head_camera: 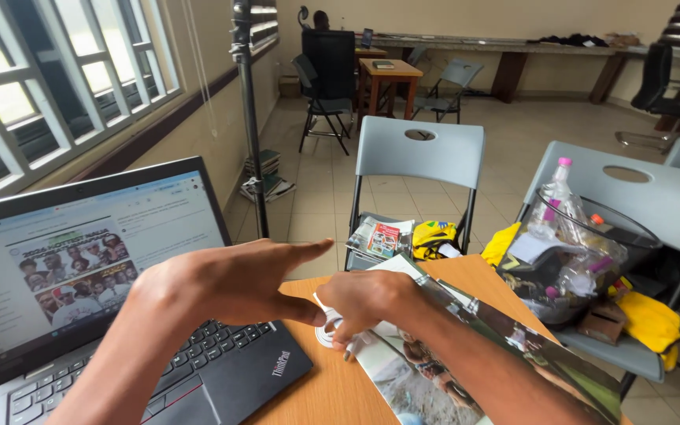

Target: The person opens a bottle of water and then organizes a white charging cable while sitting at a desk.

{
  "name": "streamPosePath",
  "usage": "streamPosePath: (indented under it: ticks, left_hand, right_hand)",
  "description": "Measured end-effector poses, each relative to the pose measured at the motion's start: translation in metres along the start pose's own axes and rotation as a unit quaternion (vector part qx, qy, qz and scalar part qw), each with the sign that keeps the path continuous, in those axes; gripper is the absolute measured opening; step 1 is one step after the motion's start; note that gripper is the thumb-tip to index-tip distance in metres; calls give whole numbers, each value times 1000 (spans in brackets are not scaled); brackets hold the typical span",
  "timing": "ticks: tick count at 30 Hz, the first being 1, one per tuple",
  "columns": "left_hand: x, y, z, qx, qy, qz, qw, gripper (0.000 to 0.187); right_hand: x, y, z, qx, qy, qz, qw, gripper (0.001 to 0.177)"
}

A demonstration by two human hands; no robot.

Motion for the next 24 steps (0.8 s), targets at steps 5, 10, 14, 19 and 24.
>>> streamPosePath:
  ticks: [5,10,14,19,24]
  left_hand:
    - [23,-26,38,-173,-105,-53,978,75]
    - [28,-82,41,-355,-77,-270,892,45]
    - [26,-141,37,-311,13,-459,832,35]
    - [15,-176,27,-258,49,-578,773,23]
    - [13,-178,23,-230,42,-662,712,17]
  right_hand:
    - [-6,12,3,11,71,71,995,56]
    - [-8,-7,-8,-105,44,342,933,26]
    - [7,-37,-31,-222,90,596,766,29]
    - [13,-86,-41,-240,98,696,669,31]
    - [18,-91,-42,-266,92,666,691,30]
Point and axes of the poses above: each hand's wrist, its own z-axis towards the middle knuckle, its own y-axis out of the back of the hand, x = y × z, the point moved 2 cm from there along z, towards the middle knuckle, and after that the axes turned 9 degrees about z, right-handed, at the moved point
